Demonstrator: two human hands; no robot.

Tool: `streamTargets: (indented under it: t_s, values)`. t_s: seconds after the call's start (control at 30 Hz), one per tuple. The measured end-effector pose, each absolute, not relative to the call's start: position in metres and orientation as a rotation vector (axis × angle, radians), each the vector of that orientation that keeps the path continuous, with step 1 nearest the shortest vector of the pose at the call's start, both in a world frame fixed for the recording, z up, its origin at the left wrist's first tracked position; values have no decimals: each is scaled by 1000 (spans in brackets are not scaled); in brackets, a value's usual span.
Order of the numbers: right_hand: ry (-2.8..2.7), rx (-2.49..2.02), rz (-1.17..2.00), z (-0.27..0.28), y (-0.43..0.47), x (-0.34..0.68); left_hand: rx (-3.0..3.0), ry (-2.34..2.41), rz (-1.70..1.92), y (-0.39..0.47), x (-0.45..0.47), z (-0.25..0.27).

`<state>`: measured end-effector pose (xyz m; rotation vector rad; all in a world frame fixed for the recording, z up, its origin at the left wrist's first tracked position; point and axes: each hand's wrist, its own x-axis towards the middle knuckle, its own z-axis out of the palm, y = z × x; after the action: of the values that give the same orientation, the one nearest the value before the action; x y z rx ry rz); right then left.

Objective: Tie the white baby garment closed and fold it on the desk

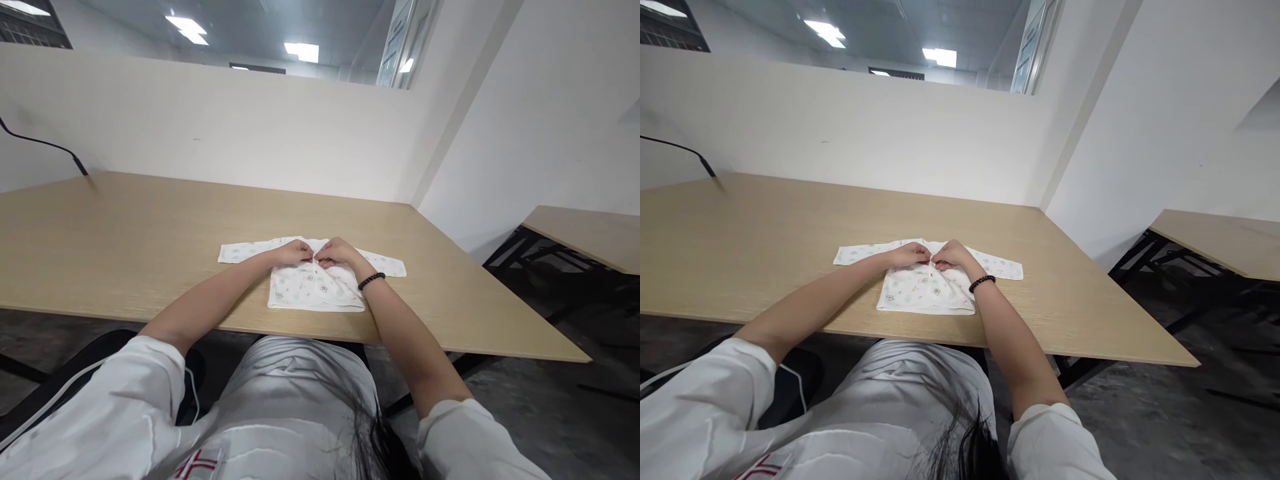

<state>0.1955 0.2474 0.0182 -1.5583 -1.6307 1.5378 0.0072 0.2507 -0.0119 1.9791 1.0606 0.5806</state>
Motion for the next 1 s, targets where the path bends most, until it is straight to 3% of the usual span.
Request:
streamTargets:
  t_s: [0.47,0.67,0.9,1.0]
  values:
    - [-1838,-1524,1553,17,254,208,2099,1147,642,251,9,-15]
    - [-1950,-1567,1455,20,249,203,2168,1169,647,246,9,-11]
    - [-2505,-1558,1175,37,229,193,2243,1129,567,240,7,-5]
    - [-2490,-1559,1207,39,228,195,2254,1100,537,237,6,-1]
